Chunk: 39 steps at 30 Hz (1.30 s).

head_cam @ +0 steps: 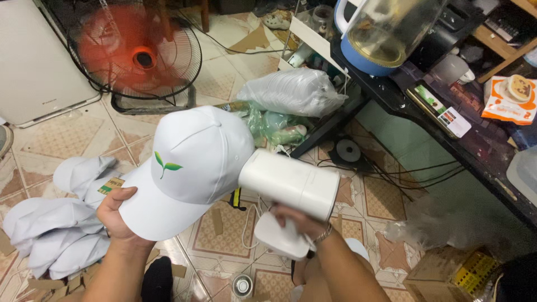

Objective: The person sits on the floor and repeatedly finishes white baseball caps by inserting a cardboard piece into the crown, wiping the interior with a cloth, using a hair dryer on the exterior logo, and spraying the cap with a can. The person handles multiple caps one at a time, repeating the same sequence of actions.

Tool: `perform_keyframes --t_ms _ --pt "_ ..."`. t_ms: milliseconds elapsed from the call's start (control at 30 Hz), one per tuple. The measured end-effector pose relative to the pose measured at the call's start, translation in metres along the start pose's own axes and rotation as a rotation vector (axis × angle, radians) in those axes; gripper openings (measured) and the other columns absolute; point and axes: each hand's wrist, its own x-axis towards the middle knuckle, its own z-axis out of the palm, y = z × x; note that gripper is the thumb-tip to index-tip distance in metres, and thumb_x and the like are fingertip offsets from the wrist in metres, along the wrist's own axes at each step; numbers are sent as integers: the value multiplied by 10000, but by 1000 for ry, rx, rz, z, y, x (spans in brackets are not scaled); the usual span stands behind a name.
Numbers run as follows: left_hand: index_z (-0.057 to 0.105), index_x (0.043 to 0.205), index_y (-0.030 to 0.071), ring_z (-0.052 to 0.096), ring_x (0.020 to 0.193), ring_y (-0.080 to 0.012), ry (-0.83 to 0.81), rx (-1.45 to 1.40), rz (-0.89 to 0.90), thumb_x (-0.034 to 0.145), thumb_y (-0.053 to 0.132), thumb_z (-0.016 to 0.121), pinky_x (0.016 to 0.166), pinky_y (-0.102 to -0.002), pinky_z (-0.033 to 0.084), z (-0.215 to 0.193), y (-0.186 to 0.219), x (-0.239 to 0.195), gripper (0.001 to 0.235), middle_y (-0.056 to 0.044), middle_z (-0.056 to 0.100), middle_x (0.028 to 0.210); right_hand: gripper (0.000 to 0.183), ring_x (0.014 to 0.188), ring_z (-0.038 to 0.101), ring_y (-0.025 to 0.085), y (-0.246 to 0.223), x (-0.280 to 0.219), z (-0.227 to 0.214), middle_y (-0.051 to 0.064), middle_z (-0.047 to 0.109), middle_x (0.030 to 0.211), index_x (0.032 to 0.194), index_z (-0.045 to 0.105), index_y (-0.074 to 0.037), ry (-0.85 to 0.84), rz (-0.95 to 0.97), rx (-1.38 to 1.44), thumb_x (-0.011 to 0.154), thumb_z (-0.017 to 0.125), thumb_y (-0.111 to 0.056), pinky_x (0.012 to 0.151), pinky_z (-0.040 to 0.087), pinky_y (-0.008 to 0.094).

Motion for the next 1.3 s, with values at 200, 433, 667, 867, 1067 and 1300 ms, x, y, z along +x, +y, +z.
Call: perform_keyframes --t_ms 200,433,667,867,1067,1300 --pt "462 1499 -113 579 1281 -434 -32 -60 -19 804 294 515 1140 -511 416 8 -8 -2 807 -267 584 1436 186 577 596 139 -7 -4 4 67 615 698 1044 620 30 -3 -12 -50 873 675 -19 549 509 290" --pt "448 1511 -118 554 1319 -424 7 -27 29 817 282 510 1187 -513 390 4 -10 -8 803 -257 565 1458 288 587 599 151 1 -2 6 81 624 734 1132 586 8 38 -63 65 865 695 1 546 512 304" --pt "479 1474 -125 589 1273 -428 -16 -78 -6 816 250 522 1142 -502 429 2 -5 -2 758 -271 589 1422 399 596 601 163 5 -3 -6 94 632 770 1219 551 -13 13 -123 -72 857 715 20 544 515 318" --pt "523 1396 -150 634 1164 -400 24 62 6 820 217 518 1083 -454 477 -12 -3 -7 683 -280 633 1317 496 604 603 174 10 -12 -15 106 639 801 1294 521 -32 -6 -201 9 851 732 37 542 518 329" --pt "552 1299 -175 668 1081 -387 -43 115 85 839 142 537 1049 -447 522 -67 19 4 558 -278 667 1238 345 619 624 213 13 -17 -30 144 654 770 1171 590 40 -89 -215 1 870 720 150 559 526 351" --pt "561 1166 -221 658 983 -380 -124 192 87 876 55 557 994 -449 547 -93 40 -4 400 -302 669 1139 279 673 638 239 14 -25 -47 174 663 825 1164 619 76 -82 -180 37 910 711 148 587 531 365"
